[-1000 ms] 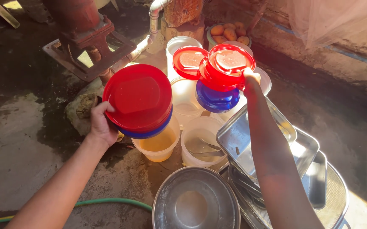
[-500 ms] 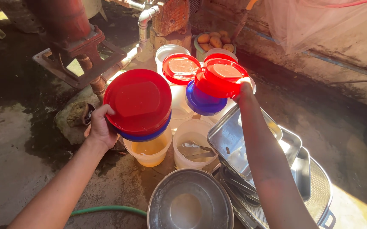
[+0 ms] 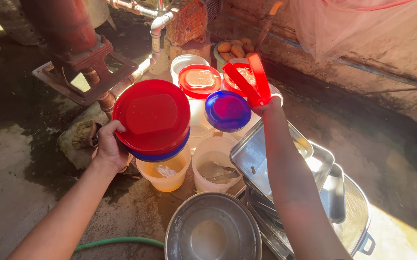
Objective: Wash plastic containers and lids with a sponge and soap.
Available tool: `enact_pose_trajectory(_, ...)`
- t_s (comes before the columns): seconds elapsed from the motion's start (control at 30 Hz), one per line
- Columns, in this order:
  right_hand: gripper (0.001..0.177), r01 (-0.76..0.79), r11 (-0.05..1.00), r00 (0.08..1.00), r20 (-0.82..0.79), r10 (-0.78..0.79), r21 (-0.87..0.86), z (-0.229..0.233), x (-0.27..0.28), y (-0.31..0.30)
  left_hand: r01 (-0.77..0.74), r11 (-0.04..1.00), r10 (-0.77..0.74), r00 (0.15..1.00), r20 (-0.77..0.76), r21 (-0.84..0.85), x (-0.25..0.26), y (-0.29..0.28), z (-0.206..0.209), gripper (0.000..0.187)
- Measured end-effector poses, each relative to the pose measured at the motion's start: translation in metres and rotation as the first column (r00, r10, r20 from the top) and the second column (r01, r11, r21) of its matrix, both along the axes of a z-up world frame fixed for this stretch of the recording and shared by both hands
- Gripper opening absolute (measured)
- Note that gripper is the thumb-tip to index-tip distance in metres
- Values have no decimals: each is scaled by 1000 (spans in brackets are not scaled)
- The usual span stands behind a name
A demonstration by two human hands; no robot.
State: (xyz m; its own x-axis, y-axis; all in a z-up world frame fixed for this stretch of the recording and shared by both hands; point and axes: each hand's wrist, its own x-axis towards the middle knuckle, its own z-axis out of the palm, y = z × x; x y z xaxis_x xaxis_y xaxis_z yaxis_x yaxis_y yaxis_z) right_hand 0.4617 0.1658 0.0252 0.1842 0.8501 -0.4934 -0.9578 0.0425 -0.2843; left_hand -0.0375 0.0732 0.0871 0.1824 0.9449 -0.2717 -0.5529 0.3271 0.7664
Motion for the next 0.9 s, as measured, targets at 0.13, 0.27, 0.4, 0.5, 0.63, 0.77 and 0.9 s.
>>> enact_pose_trajectory(0.13,69,-53,998,998,-24,54,28,0,5,0,-16,1000,16,1000,-24,18,1,2,-3,48)
enact_pose_trajectory(0.27,57,-193,976,981,45,189,102,3,11,-3,-11,1000,11,999,-50,7,7,-2,0,47)
enact_pose_trajectory(0.4,49,-182,978,982,72,175,104,-20,29,16,8,999,-5,998,-67,45,10,4,-5,49)
enact_pose_trajectory(0.5,51,-40,995,999,38,37,94,-22,31,22,62,998,-62,998,-7,1,23,3,6,51)
enact_pose_trajectory(0.63,47,-101,994,922,372,109,-41,51,-16,-13,-34,999,33,979,-201,-3,45,3,15,56)
enact_pose_trajectory(0.77,49,-145,989,881,460,114,31,47,-31,-6,-54,998,56,996,-68,32,62,18,-6,54)
enact_pose_trajectory(0.9,47,-192,979,852,483,203,-73,56,-73,-16,-32,999,35,997,-68,43,81,12,8,60)
